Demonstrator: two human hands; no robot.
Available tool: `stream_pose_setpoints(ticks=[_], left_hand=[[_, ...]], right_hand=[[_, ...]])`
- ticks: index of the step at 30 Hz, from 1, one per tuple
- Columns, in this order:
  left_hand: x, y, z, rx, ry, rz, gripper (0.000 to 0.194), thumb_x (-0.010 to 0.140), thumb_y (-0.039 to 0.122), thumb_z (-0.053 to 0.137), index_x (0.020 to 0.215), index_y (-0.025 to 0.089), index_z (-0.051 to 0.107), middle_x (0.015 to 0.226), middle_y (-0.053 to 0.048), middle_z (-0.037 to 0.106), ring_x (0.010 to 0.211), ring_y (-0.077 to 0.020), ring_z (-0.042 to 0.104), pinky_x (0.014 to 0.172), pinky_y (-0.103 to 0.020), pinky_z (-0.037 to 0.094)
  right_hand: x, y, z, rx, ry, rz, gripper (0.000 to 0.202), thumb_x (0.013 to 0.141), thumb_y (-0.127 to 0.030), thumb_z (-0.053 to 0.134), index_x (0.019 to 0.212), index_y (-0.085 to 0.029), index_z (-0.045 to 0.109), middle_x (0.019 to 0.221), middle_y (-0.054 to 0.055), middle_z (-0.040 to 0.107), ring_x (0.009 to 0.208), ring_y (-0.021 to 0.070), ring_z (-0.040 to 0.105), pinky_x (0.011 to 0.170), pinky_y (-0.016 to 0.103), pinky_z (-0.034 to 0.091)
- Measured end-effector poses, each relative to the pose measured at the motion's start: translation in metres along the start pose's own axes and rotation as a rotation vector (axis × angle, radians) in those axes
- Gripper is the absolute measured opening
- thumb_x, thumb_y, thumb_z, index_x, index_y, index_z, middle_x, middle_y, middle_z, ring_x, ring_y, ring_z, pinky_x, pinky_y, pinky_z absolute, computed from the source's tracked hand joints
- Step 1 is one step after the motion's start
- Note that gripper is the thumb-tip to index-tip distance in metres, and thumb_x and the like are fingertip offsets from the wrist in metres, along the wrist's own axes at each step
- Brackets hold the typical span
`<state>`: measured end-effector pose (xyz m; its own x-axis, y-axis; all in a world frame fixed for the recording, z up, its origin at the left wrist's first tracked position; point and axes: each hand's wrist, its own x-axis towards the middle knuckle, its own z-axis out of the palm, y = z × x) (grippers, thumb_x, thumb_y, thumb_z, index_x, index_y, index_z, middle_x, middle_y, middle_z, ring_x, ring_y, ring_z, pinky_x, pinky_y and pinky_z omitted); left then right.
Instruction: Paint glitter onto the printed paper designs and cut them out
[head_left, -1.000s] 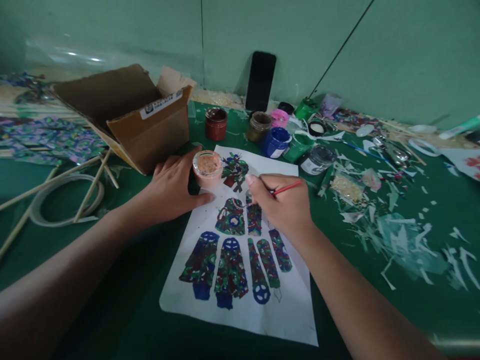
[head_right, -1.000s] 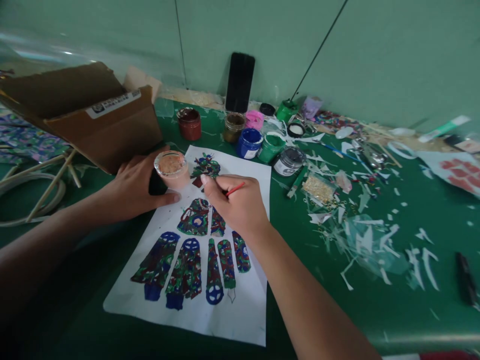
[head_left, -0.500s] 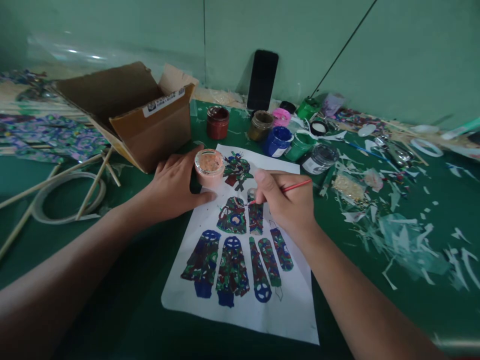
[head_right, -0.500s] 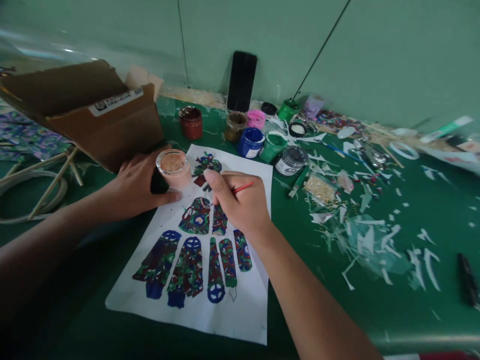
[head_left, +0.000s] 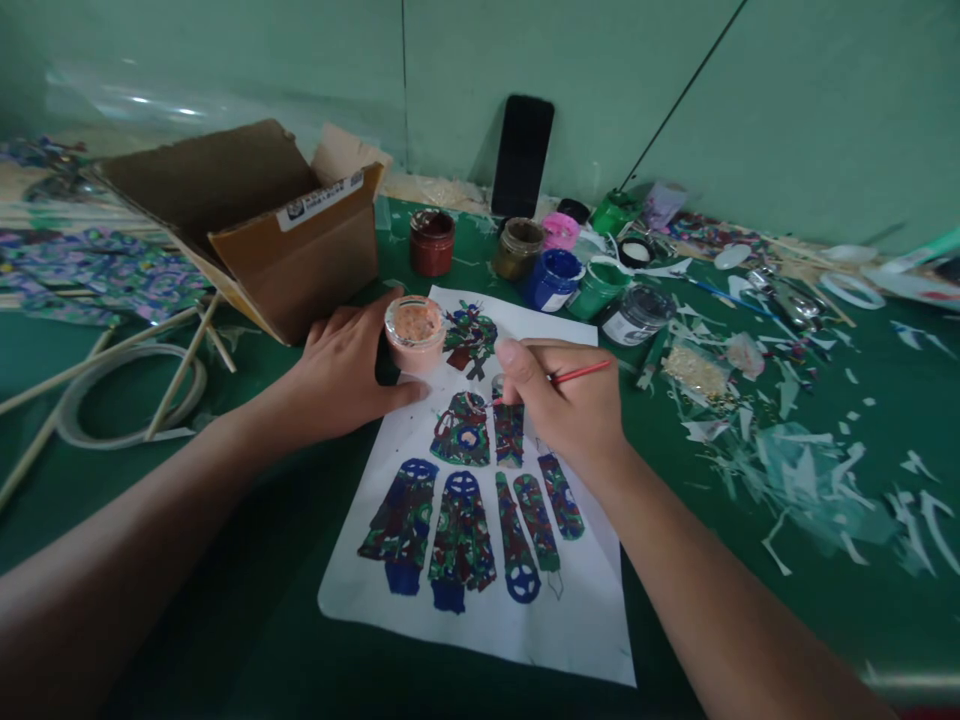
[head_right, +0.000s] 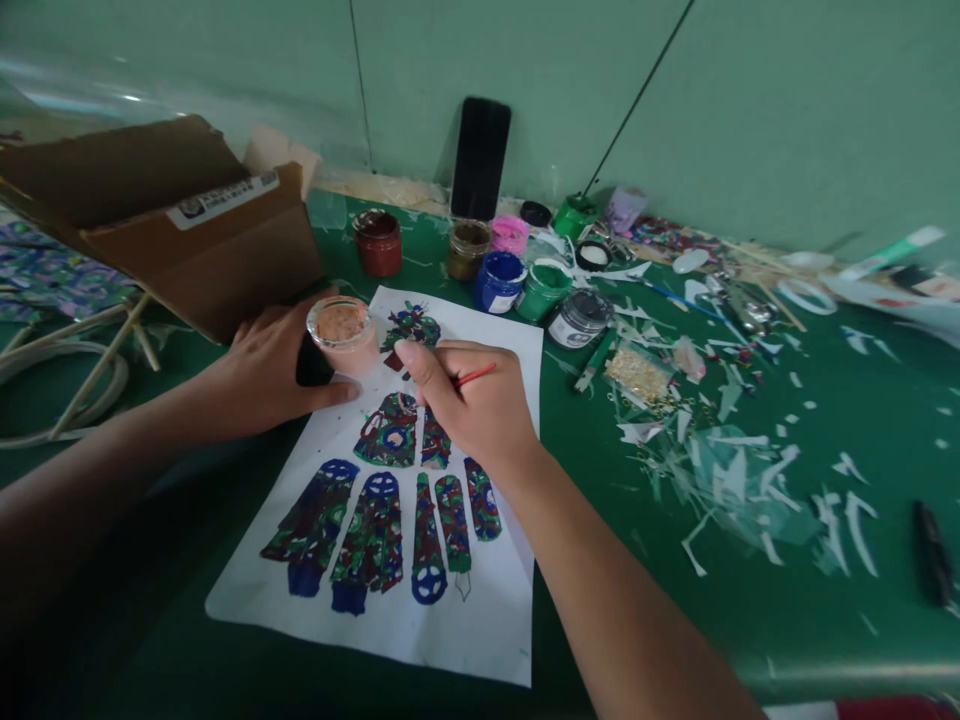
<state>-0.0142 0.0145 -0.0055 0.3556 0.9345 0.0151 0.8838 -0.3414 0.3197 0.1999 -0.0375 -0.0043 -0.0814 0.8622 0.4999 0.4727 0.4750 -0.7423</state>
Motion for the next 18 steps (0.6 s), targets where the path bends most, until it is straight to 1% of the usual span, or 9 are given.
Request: stream_pose_setpoints(ticks=[3,5,9,14,18], left_hand=[[0.0002,-0.001,0.0005,0.005,0.0,0.001,0.101,0.072,0.061,0.062,0.152,0.019,0.017,0.151,-0.014,0.037,0.139,-0.0419,0.028,0.113,-0.054,0.023],[0.0003,-0.0013,0.0006,0.013,-0.001,0.009,0.1,0.073,0.061,0.062,0.152,0.019,0.017,0.151,-0.013,0.037,0.139,-0.041,0.028,0.113,-0.053,0.023],[0.0005,-0.001,0.0006,0.035,-0.007,0.007,0.098,0.074,0.061,0.061,0.151,0.02,0.017,0.151,-0.012,0.037,0.139,-0.0399,0.028,0.113,-0.052,0.024],[0.0009,-0.0016,0.0015,0.024,0.006,0.014,0.099,0.073,0.061,0.062,0.151,0.02,0.017,0.151,-0.014,0.037,0.139,-0.0414,0.029,0.112,-0.054,0.023],[0.0009,-0.0028,0.0025,0.015,0.01,0.016,0.099,0.072,0.062,0.061,0.151,0.021,0.018,0.15,-0.013,0.038,0.138,-0.0413,0.03,0.112,-0.054,0.024]], right_hand=[[0.0005,0.0008,0.0004,-0.024,-0.021,0.005,0.053,0.094,-0.039,0.052,0.044,-0.021,0.052,0.045,-0.002,0.055,0.046,0.0084,0.054,0.051,0.023,0.041],[0.0007,0.0017,0.0004,-0.01,-0.007,-0.001,0.054,0.094,-0.038,0.052,0.043,-0.021,0.051,0.043,-0.003,0.054,0.043,0.0076,0.053,0.049,0.023,0.04],[0.0007,0.0024,0.0007,0.038,0.017,-0.028,0.051,0.094,-0.036,0.053,0.046,-0.02,0.054,0.046,-0.003,0.057,0.046,0.0074,0.056,0.05,0.021,0.041],[0.0008,0.0025,0.0013,-0.027,-0.005,-0.01,0.053,0.094,-0.036,0.053,0.043,-0.02,0.05,0.041,-0.004,0.052,0.041,0.007,0.051,0.047,0.022,0.039],[0.0009,0.0023,0.001,0.02,0.019,-0.027,0.051,0.095,-0.036,0.052,0.045,-0.02,0.052,0.044,-0.003,0.056,0.046,0.0074,0.055,0.05,0.022,0.04]])
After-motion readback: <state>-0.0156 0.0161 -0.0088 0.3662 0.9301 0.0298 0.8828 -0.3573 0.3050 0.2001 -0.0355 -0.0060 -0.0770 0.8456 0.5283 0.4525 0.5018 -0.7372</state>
